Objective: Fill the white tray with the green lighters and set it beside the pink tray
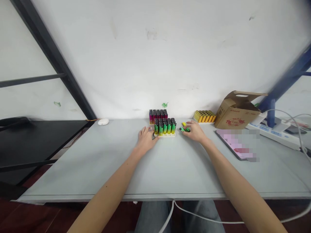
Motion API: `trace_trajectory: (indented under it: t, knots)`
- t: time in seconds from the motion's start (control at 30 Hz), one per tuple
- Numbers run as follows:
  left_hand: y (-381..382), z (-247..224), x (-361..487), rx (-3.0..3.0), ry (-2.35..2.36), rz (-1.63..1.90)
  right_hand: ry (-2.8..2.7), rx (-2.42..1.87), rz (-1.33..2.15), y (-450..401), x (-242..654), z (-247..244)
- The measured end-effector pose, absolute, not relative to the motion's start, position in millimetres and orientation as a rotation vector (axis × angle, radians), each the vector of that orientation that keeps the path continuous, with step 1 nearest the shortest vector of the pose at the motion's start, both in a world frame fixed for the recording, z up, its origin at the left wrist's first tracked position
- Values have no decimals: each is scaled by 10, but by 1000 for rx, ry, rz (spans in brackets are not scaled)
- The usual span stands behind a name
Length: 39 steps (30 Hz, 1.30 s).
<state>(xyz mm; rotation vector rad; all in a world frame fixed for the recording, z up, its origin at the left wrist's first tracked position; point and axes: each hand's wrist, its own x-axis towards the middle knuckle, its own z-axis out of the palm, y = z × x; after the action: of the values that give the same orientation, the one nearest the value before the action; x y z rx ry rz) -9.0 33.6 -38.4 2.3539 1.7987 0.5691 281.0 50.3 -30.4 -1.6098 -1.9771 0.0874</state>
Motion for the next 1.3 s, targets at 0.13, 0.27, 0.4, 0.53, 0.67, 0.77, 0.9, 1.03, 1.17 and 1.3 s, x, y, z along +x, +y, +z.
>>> trace_trajectory:
  t: [0.13, 0.27, 0.4, 0.53, 0.67, 0.77, 0.9, 1.03, 1.17, 1.3]
  knots:
    - [313, -340, -81, 2322, 1830, 502, -1526, -1490, 479, 495, 2790, -212]
    - [293, -298, -95, 2330, 1840, 482, -1080, -1149, 996, 434, 2709, -79]
    - [252, -239, -108, 2271, 1874, 497, -827, -833, 1385, 355, 2659, 67]
    - [194, -173, -65, 2195, 1870, 708, -682, -628, 1602, 284, 2657, 169]
    - [132, -115, 31, 2118, 1830, 1157, -663, -526, 1677, 234, 2639, 217]
    - [95, -89, 78, 2127, 1741, 1327, -693, -484, 1723, 204, 2598, 238]
    - [76, -84, 88, 2115, 1699, 1271, -717, -496, 1755, 180, 2547, 253]
    - [67, -88, 94, 2101, 1676, 1195, -741, -528, 1752, 187, 2545, 243]
    - [58, -72, 105, 2080, 1673, 1202, -816, -577, 1683, 206, 2563, 222]
    - [40, -54, 112, 2062, 1670, 1289, -922, -647, 1584, 202, 2549, 217]
